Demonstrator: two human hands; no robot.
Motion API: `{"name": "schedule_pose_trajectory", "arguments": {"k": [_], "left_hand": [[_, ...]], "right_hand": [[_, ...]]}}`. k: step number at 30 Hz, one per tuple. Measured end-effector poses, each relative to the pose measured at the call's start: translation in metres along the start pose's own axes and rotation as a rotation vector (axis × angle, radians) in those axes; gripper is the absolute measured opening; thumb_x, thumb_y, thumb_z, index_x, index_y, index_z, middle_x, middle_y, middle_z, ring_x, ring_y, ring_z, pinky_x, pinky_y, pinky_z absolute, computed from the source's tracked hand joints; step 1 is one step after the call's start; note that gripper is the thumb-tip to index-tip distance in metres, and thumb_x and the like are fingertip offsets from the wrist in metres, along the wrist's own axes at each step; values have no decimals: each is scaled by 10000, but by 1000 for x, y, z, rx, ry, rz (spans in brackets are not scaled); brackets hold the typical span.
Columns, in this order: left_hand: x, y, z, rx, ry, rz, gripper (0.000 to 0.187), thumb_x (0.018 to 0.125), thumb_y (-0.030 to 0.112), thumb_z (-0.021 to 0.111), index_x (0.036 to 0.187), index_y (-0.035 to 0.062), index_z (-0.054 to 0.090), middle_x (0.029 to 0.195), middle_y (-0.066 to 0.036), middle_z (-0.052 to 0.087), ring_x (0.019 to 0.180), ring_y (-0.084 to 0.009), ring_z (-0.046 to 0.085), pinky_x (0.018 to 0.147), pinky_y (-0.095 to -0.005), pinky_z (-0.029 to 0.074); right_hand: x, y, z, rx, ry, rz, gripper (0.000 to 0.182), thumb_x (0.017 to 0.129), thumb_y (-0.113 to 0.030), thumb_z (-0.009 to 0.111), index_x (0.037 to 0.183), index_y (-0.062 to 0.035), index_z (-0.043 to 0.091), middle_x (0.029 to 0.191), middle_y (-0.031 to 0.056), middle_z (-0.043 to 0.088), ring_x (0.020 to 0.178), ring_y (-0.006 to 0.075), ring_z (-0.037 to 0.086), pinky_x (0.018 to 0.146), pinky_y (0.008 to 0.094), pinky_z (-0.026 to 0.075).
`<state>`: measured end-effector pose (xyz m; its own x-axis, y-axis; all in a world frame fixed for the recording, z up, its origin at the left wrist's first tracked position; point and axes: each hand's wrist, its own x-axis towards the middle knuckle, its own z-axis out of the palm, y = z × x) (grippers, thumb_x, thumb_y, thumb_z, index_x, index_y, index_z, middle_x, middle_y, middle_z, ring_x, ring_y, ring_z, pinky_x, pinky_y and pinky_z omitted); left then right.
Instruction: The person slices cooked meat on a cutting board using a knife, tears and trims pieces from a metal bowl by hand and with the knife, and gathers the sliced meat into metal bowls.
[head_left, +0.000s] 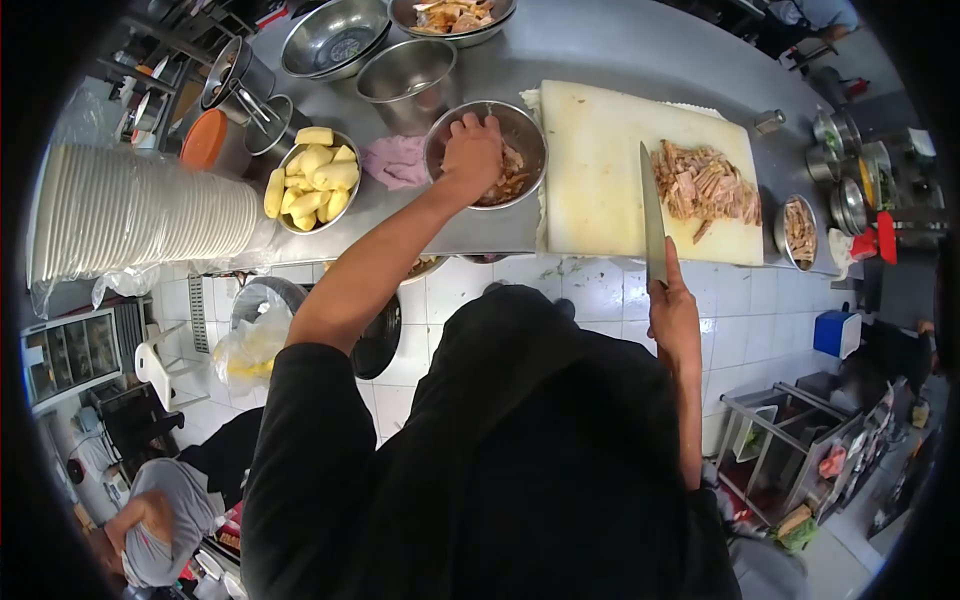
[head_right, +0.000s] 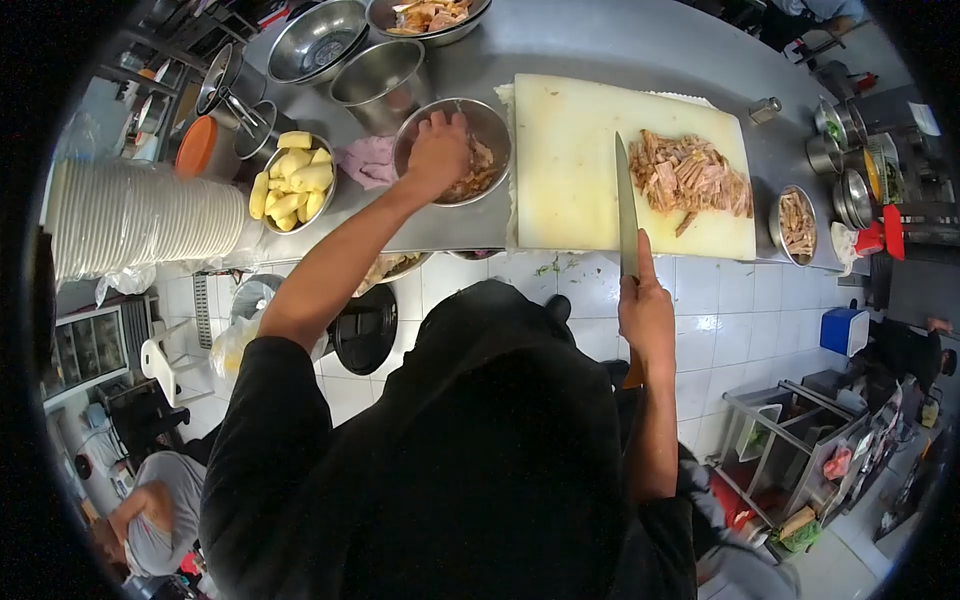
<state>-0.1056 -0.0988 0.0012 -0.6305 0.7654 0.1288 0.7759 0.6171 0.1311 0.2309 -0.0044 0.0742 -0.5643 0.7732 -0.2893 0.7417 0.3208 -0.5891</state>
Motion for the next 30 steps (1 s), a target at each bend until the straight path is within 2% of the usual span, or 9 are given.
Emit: {"name": "schedule_pose_trajectory", "arguments": {"k": [3, 5, 8, 16, 20, 23, 25, 28, 30], "left_hand": [[6, -26, -11, -156, -26, 133, 268, 728, 92, 654, 974, -7, 619, 1040, -229, 613, 1025, -363, 579, 839, -433, 500], [-1, -24, -50, -247, -99, 70, 277, 700, 117, 662, 964, 35, 665, 999, -173, 662, 1000, -338, 606, 864, -424, 491], [-3, -43, -57, -251, -258, 86, 310, 696, 129, 661, 996, 58, 686, 980, -163, 673, 977, -347, 618, 883, -424, 485], [-31, -33, -53, -158, -198, 77, 307, 745, 234, 684, 979, 35, 688, 917, -185, 681, 934, -371, 638, 874, -426, 492], [-28, -24, -27, 89, -222, -11, 247, 773, 159, 638, 949, -15, 638, 962, -193, 662, 943, -361, 643, 841, -439, 514], [-25, -17, -34, 156, -232, -3, 264, 769, 152, 643, 967, -22, 638, 970, -177, 671, 925, -355, 656, 813, -431, 527], [-27, -14, -53, 170, -170, 21, 253, 762, 144, 647, 958, -15, 661, 961, -172, 688, 887, -348, 671, 786, -427, 536], [-20, -11, -85, -131, -74, -137, 240, 752, 147, 687, 940, -2, 699, 900, -165, 710, 801, -308, 694, 733, -395, 546], [-22, 13, -114, -400, -28, -131, 233, 748, 149, 714, 933, 7, 714, 843, -142, 716, 744, -245, 694, 698, -355, 544]], "right_hand": [[-5, 5, -5, 4, -15, 18, 625, 957, -103, 455, 1521, -279, 250, 657, 98, 564, 432, 154, 458, 433, 343, 440], [-3, 13, -5, -31, -23, -9, 628, 963, -111, 457, 1523, -294, 236, 651, 99, 561, 427, 159, 459, 440, 346, 442], [-4, 8, -12, -26, -94, 47, 671, 925, -83, 488, 1512, -273, 224, 877, 280, 669, 818, 445, 657, 722, 496, 508], [-5, 20, -25, -45, -148, 31, 676, 922, -85, 490, 1512, -272, 219, 898, 282, 670, 829, 444, 656, 739, 495, 507], [-5, 25, -33, -22, -164, -2, 679, 919, -81, 487, 1513, -272, 217, 896, 278, 670, 830, 439, 657, 741, 494, 504], [-3, 38, -34, -67, -156, -90, 653, 956, -106, 461, 1523, -300, 202, 664, 181, 602, 547, 285, 584, 612, 431, 477], [-3, 40, -38, -58, -205, -54, 651, 945, -106, 458, 1522, -278, 210, 667, 205, 608, 585, 323, 611, 636, 446, 477], [-2, 44, -42, -84, -184, -126, 651, 932, -108, 458, 1520, -261, 224, 687, 238, 622, 616, 345, 634, 651, 467, 473], [-4, 47, -45, -103, -202, -103, 648, 933, -108, 458, 1519, -260, 228, 700, 243, 628, 631, 362, 636, 656, 476, 471]]}}
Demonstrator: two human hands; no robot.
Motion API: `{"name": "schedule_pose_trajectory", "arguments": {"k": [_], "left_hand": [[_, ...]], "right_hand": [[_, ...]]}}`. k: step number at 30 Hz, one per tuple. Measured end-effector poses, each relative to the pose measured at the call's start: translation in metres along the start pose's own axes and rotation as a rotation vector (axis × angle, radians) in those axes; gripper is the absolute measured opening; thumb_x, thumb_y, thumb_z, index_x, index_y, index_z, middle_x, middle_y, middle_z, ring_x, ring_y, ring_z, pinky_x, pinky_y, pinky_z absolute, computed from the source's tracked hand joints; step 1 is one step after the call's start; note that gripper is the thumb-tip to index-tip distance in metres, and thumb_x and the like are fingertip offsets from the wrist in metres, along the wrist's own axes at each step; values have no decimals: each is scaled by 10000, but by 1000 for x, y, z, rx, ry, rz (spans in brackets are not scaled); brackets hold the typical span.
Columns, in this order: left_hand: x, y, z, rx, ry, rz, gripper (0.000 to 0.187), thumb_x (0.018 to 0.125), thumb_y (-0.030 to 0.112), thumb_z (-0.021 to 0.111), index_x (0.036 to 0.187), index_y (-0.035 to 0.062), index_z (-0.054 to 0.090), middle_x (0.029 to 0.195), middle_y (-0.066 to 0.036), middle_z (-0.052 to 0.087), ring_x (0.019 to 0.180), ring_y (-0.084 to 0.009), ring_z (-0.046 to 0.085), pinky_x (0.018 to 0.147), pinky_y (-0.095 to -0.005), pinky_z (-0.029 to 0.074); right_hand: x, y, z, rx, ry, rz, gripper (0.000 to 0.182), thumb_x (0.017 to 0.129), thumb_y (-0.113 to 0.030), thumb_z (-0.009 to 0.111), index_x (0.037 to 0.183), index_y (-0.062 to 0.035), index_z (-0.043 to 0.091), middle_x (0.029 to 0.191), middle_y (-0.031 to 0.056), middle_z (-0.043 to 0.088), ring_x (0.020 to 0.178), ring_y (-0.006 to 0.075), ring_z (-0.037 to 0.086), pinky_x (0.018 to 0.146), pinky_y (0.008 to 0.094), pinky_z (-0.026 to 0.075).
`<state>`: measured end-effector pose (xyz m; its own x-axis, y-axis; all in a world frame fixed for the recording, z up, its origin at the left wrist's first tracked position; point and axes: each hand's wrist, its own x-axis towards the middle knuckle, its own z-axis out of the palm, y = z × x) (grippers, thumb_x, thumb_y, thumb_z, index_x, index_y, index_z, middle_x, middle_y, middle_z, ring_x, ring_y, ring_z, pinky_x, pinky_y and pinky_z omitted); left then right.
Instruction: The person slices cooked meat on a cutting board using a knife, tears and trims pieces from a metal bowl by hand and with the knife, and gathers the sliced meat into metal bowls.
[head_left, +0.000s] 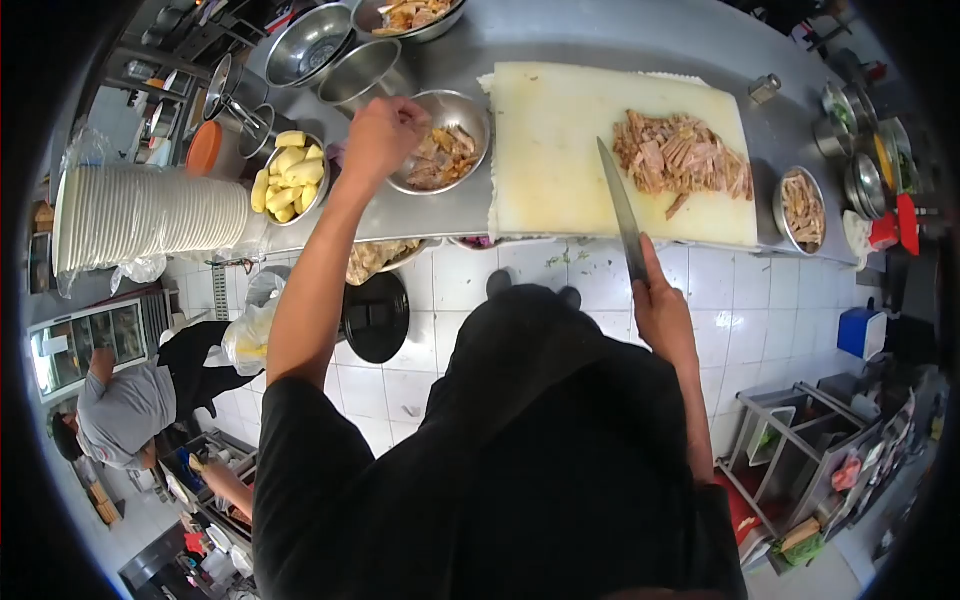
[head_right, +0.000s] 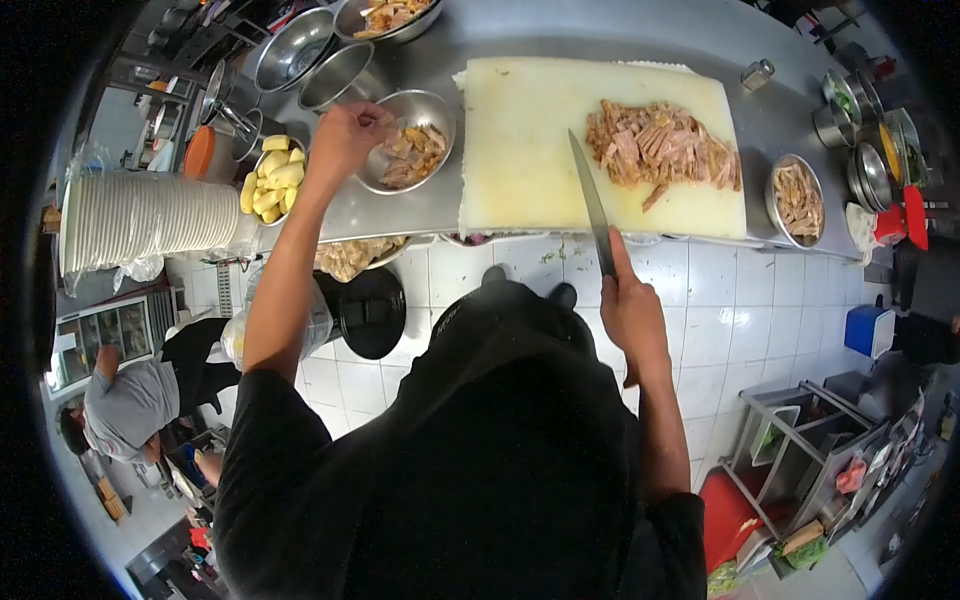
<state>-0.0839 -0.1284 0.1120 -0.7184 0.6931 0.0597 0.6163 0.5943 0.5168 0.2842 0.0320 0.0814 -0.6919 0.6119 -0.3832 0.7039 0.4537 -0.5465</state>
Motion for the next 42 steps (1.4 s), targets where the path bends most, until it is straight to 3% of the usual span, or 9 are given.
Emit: {"name": "schedule_pose_trajectory", "arguments": {"k": [5, 10, 13, 16, 19, 25, 28, 31, 42], "left_hand": [[4, 65, 59, -736, -188, -23, 227, 747, 86, 763, 921, -46, 698, 803, -93, 708, 720, -124, 662, 630, -265, 527], [0, 99, 171, -1225, -133, -428, 323, 749, 145, 781, 971, -67, 684, 792, -144, 706, 756, -170, 682, 672, -292, 550], [-12, 96, 168, -424, -89, -220, 320, 760, 167, 755, 958, -71, 674, 857, -178, 700, 770, -246, 693, 734, -345, 554], [-28, 102, 139, -255, -134, -115, 255, 762, 162, 727, 919, -33, 683, 960, -176, 679, 786, -318, 674, 795, -384, 533], [-22, 76, 157, -252, 37, 211, 188, 768, 138, 724, 926, 37, 706, 963, -125, 665, 758, -274, 653, 681, -357, 533], [-11, 71, 171, -293, 59, 477, 126, 795, 93, 684, 899, 23, 698, 986, -118, 660, 900, -295, 618, 796, -381, 508], [-12, 71, 173, -309, 39, 481, 127, 793, 83, 681, 899, 15, 700, 968, -116, 658, 938, -303, 599, 833, -384, 495], [-12, 68, 175, -333, 60, 494, 121, 788, 77, 679, 883, 5, 699, 955, -112, 657, 911, -304, 603, 823, -387, 499], [-14, 65, 179, -410, 87, 521, 59, 766, 36, 675, 813, 5, 690, 896, -109, 655, 869, -295, 609, 795, -382, 504]], "right_hand": [[10, 10, -1, 35, -25, -5, 646, 936, -110, 468, 1516, -272, 233, 743, 261, 637, 656, 400, 630, 668, 488, 467], [13, 11, -3, 24, -4, -22, 649, 940, -114, 484, 1513, -291, 237, 779, 276, 638, 702, 411, 627, 712, 490, 465], [13, 8, -9, 37, -40, -7, 647, 941, -110, 481, 1513, -278, 232, 802, 286, 639, 764, 435, 629, 735, 504, 457], [12, 6, -13, 5, -36, -43, 648, 941, -106, 481, 1514, -263, 222, 823, 295, 639, 784, 458, 619, 731, 515, 454], [4, -6, -24, 25, -67, -10, 650, 939, -104, 483, 1514, -250, 216, 819, 296, 639, 784, 473, 609, 726, 525, 453], [-14, -14, -22, -17, -12, -96, 688, 906, -69, 496, 1514, -225, 214, 705, 287, 620, 662, 483, 599, 670, 555, 466], [-15, -9, -6, -71, 9, -130, 703, 900, -74, 507, 1516, -231, 206, 681, 276, 619, 637, 472, 606, 647, 552, 480], [-20, -24, -1, -141, -43, 37, 710, 926, -88, 505, 1519, -305, 178, 729, 288, 628, 709, 470, 619, 685, 539, 478], [5, -32, 35, -115, 16, 18, 716, 921, -59, 483, 1522, -248, 143, 697, 274, 625, 671, 479, 607, 648, 557, 464]]}}
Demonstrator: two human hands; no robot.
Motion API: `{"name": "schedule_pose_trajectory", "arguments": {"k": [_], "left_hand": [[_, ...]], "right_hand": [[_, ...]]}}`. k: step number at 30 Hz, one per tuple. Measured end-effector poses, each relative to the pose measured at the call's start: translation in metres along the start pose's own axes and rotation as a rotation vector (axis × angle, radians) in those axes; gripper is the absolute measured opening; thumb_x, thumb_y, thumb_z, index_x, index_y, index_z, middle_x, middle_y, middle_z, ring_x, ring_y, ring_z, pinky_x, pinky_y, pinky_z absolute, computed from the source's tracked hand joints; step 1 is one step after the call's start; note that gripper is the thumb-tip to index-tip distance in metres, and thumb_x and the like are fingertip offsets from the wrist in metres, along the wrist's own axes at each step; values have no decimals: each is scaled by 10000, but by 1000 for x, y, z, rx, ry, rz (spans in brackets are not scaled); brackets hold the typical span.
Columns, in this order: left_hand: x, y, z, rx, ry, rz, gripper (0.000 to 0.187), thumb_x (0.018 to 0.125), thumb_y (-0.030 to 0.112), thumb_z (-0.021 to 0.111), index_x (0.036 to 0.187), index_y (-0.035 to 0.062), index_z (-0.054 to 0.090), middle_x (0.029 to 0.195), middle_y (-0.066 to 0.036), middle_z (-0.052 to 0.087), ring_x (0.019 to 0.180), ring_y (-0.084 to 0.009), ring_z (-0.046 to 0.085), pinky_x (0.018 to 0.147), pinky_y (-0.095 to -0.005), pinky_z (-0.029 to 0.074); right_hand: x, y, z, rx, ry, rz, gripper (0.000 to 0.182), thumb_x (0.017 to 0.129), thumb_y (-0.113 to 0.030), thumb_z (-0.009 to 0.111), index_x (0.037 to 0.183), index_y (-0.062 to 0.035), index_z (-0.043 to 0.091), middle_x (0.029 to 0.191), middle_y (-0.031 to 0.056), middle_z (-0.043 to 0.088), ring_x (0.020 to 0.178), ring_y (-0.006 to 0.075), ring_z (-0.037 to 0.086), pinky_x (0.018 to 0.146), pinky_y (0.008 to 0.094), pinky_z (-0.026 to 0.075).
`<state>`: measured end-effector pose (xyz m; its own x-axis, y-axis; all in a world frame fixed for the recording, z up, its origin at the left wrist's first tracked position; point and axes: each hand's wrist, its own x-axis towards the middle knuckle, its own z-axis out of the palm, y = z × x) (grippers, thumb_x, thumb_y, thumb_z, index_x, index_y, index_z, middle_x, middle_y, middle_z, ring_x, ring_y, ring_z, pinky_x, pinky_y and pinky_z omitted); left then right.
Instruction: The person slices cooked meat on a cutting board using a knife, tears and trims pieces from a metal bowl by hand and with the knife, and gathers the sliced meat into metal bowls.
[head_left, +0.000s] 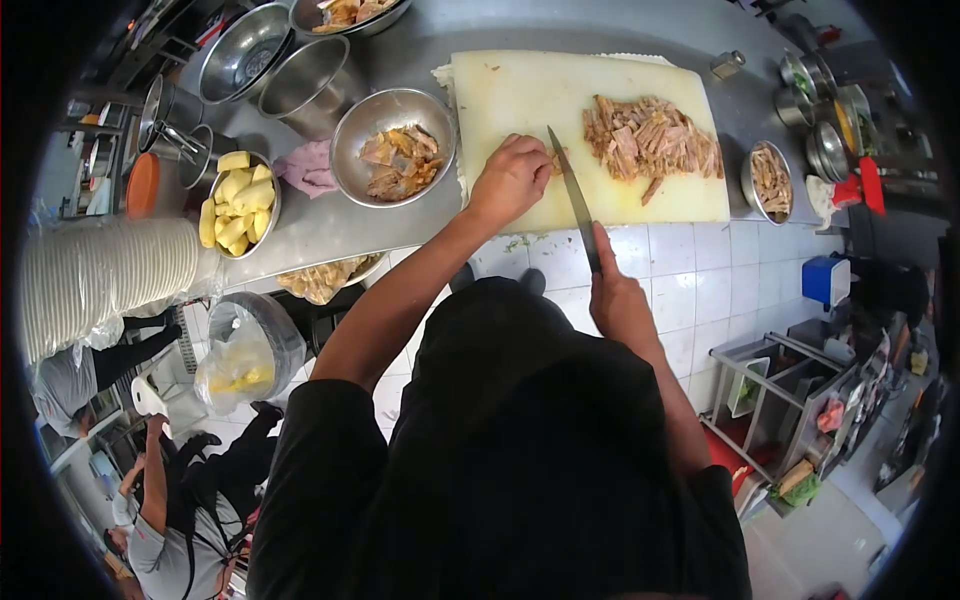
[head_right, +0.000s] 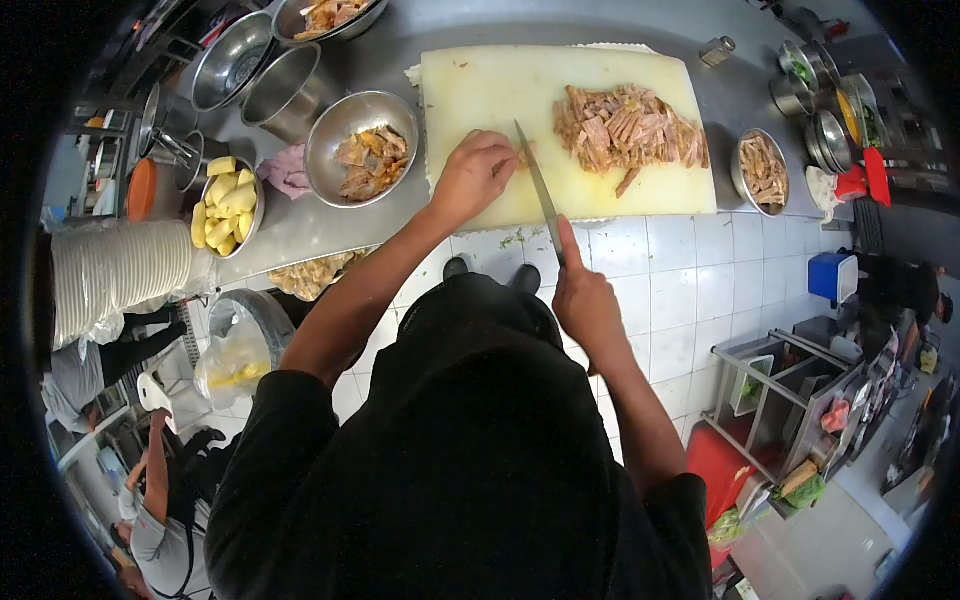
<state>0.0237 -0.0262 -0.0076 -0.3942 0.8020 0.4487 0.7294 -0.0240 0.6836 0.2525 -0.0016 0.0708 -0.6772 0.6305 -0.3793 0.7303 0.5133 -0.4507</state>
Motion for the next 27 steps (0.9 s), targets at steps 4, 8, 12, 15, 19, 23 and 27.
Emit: {"name": "schedule_pose_trajectory", "arguments": {"k": [4, 8, 12, 15, 19, 23, 27], "left_hand": [[1, -3, 0, -16, 11, 3, 62, 774, 33, 669, 825, 2, 689, 893, -110, 661, 860, -299, 611, 793, -381, 504], [-1, -5, 5, -75, 129, -18, 61, 789, 36, 661, 834, 1, 685, 893, -110, 665, 864, -307, 613, 796, -388, 499], [1, -2, 1, -70, 111, -4, 54, 783, 32, 646, 811, 1, 680, 879, -106, 652, 866, -300, 597, 806, -383, 496], [2, 0, 2, -30, 69, 14, 51, 777, 28, 640, 799, 5, 679, 874, -98, 645, 867, -288, 587, 809, -377, 495], [0, 1, 3, -20, 68, 12, 38, 776, 26, 640, 773, 10, 675, 873, -86, 649, 863, -277, 585, 805, -372, 496], [0, -1, 3, -32, 48, 6, 40, 771, 22, 642, 753, 14, 677, 871, -88, 652, 859, -279, 588, 800, -371, 499], [-1, -5, 2, -93, 117, -73, 37, 763, 20, 647, 763, 8, 683, 873, -91, 659, 857, -288, 599, 798, -375, 503]], "right_hand": [[-2, -1, -14, -6, 68, -2, 699, 930, -75, 481, 1524, -243, 153, 721, 271, 633, 703, 480, 607, 694, 558, 453], [-24, -10, -23, -28, 60, -35, 685, 923, -75, 477, 1525, -192, 172, 647, 257, 613, 620, 468, 593, 632, 549, 468], [-33, -14, -16, -49, -17, 19, 719, 916, -79, 492, 1528, -237, 150, 664, 268, 619, 638, 477, 604, 642, 559, 471], [-33, -15, -7, -149, -18, 48, 736, 911, -75, 497, 1529, -244, 136, 666, 273, 620, 635, 465, 611, 641, 553, 484], [-20, -20, 1, -134, -48, 81, 737, 908, -68, 497, 1529, -225, 133, 660, 274, 614, 624, 464, 605, 625, 550, 483], [1, -8, -1, -57, 67, -55, 707, 914, -64, 482, 1525, -212, 159, 664, 275, 610, 622, 474, 593, 628, 555, 473], [-3, -16, -16, -29, 99, -78, 690, 919, -72, 482, 1523, -203, 175, 658, 269, 609, 621, 473, 589, 643, 553, 472]]}}
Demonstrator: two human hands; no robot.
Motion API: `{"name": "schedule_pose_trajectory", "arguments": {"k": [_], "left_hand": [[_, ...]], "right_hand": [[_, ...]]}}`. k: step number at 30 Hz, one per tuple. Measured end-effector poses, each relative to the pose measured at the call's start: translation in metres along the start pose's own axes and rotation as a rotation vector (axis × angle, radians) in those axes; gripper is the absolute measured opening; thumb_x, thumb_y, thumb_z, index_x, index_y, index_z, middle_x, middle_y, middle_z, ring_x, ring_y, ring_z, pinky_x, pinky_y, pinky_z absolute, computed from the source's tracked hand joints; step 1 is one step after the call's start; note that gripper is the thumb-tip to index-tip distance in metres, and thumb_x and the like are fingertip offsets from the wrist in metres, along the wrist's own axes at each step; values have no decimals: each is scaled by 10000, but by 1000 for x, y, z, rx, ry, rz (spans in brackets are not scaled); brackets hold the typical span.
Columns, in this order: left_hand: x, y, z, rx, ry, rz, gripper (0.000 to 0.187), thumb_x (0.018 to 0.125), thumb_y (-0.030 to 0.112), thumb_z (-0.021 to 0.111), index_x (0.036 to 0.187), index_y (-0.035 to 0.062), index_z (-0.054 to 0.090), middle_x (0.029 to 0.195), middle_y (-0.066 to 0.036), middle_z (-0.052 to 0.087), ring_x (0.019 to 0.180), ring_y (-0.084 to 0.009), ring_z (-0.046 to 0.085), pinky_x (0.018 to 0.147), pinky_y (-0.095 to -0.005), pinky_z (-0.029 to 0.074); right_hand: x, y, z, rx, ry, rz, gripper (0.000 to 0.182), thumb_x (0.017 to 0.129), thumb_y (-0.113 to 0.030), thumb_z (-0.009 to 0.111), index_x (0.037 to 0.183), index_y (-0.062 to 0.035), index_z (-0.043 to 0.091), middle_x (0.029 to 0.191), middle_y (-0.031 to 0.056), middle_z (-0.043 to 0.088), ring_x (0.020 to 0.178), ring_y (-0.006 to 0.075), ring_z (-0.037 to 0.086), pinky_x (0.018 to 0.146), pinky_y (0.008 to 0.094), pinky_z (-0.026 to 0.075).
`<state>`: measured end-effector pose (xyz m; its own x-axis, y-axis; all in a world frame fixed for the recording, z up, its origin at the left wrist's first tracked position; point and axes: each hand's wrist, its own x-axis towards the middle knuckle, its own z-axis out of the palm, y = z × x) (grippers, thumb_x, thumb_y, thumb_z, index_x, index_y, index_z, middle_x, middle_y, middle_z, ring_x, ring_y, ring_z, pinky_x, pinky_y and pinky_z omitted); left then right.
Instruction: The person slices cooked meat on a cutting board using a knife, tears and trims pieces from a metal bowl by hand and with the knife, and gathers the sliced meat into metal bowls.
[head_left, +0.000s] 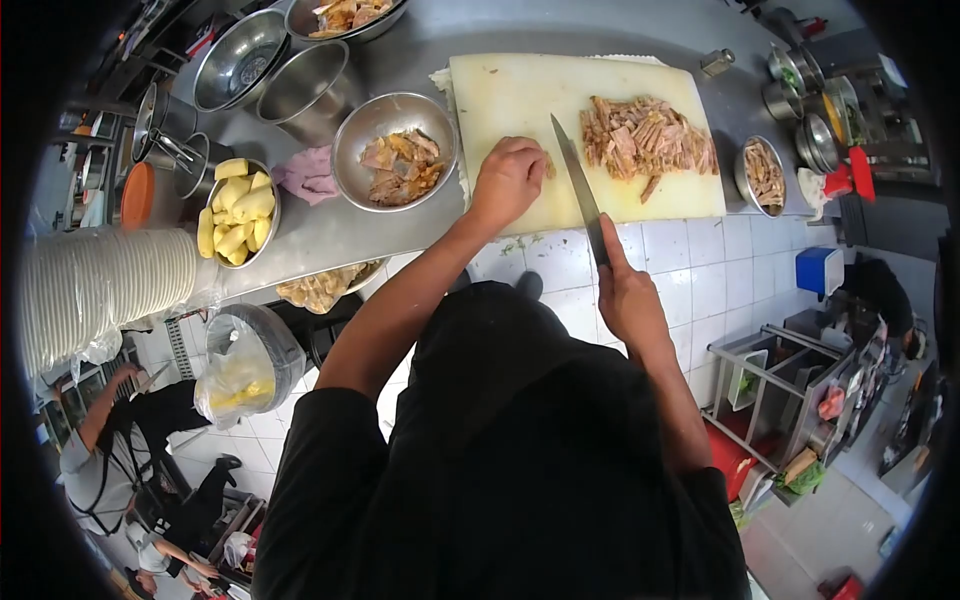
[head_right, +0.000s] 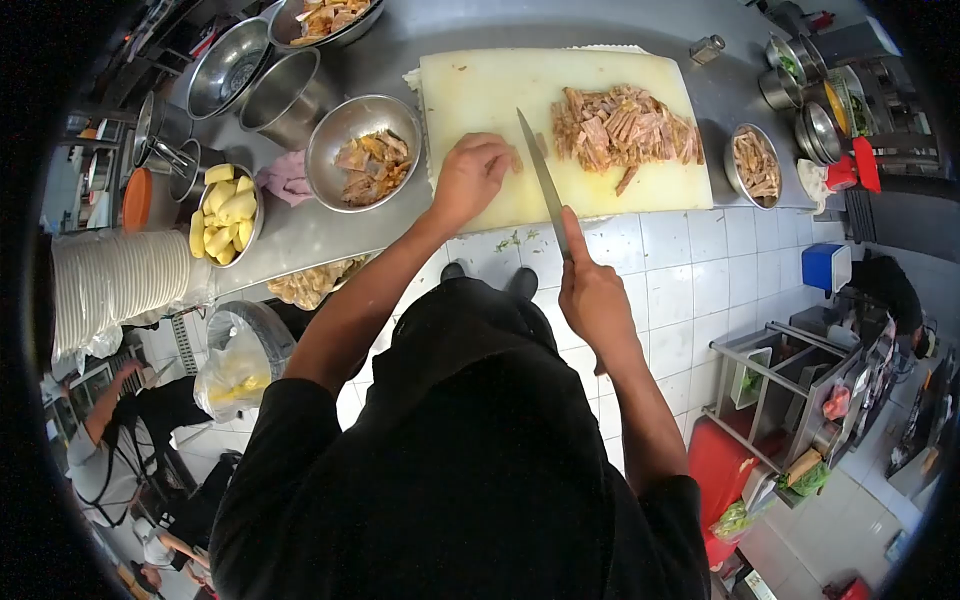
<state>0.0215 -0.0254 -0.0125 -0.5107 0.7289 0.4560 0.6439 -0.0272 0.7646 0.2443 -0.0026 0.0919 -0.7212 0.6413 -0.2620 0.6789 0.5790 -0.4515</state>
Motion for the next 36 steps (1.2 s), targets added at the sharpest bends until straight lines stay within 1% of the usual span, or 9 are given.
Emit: {"name": "schedule_pose_trajectory", "arguments": {"k": [4, 14, 17, 23, 26, 29, 32, 35, 36], "left_hand": [[-1, -2, 2, -16, 99, 11, 41, 754, 21, 656, 773, -3, 683, 868, -97, 664, 849, -298, 610, 795, -380, 507], [0, 3, 1, 6, -4, 25, 41, 762, 21, 647, 768, 0, 682, 879, -98, 657, 869, -289, 599, 799, -376, 503], [-1, 1, 0, 25, -1, 25, 41, 765, 23, 651, 779, 1, 683, 880, -99, 663, 863, -290, 606, 796, -374, 505], [0, 2, 1, 53, -4, 18, 57, 773, 28, 660, 813, 8, 694, 897, -97, 678, 867, -293, 618, 796, -375, 505], [0, 2, 1, 65, -43, 17, 55, 772, 32, 661, 810, 11, 696, 900, -93, 677, 873, -291, 611, 794, -376, 504], [1, 1, 1, 80, -68, 37, 54, 774, 39, 662, 807, 13, 697, 898, -91, 675, 868, -289, 603, 793, -379, 501], [3, 2, 2, 89, -66, 55, 50, 773, 38, 661, 800, 12, 695, 892, -91, 672, 862, -287, 599, 797, -381, 498], [4, 5, 0, 120, -85, 71, 48, 768, 30, 660, 797, 10, 692, 897, -93, 672, 865, -288, 599, 804, -379, 496], [4, 4, -1, 133, -107, 64, 51, 766, 27, 659, 802, 10, 691, 905, -94, 673, 867, -290, 599, 806, -378, 495]], "right_hand": [[-17, -9, -5, 11, -83, 50, 705, 925, -75, 488, 1526, -240, 158, 664, 282, 603, 651, 487, 591, 647, 562, 452], [-19, -6, 9, -81, -110, 104, 716, 924, -102, 506, 1526, -264, 154, 624, 251, 607, 600, 440, 612, 594, 543, 474], [-21, -8, 3, -96, -89, 67, 675, 915, -71, 475, 1522, -163, 194, 585, 229, 595, 548, 425, 587, 568, 520, 479], [-23, -1, -2, -92, -92, 26, 689, 905, -67, 475, 1522, -175, 186, 583, 229, 592, 551, 421, 592, 569, 527, 482], [-22, 1, 3, -98, -143, 92, 706, 890, -60, 481, 1521, -188, 191, 579, 230, 588, 555, 429, 594, 571, 541, 483], [-16, 3, 7, -111, -225, 184, 747, 930, -99, 498, 1528, -298, 97, 660, 261, 614, 641, 445, 620, 613, 529, 485], [-6, 5, 14, -32, -221, 175, 737, 928, -97, 498, 1526, -290, 113, 660, 271, 610, 659, 454, 619, 629, 543, 479], [-4, 17, 18, -6, -78, 12, 727, 884, -55, 503, 1516, -225, 184, 633, 256, 607, 583, 465, 590, 588, 557, 481], [-2, 18, 14, -2, -56, 30, 725, 897, -65, 501, 1518, -241, 172, 647, 263, 609, 614, 470, 595, 611, 562, 473]]}}
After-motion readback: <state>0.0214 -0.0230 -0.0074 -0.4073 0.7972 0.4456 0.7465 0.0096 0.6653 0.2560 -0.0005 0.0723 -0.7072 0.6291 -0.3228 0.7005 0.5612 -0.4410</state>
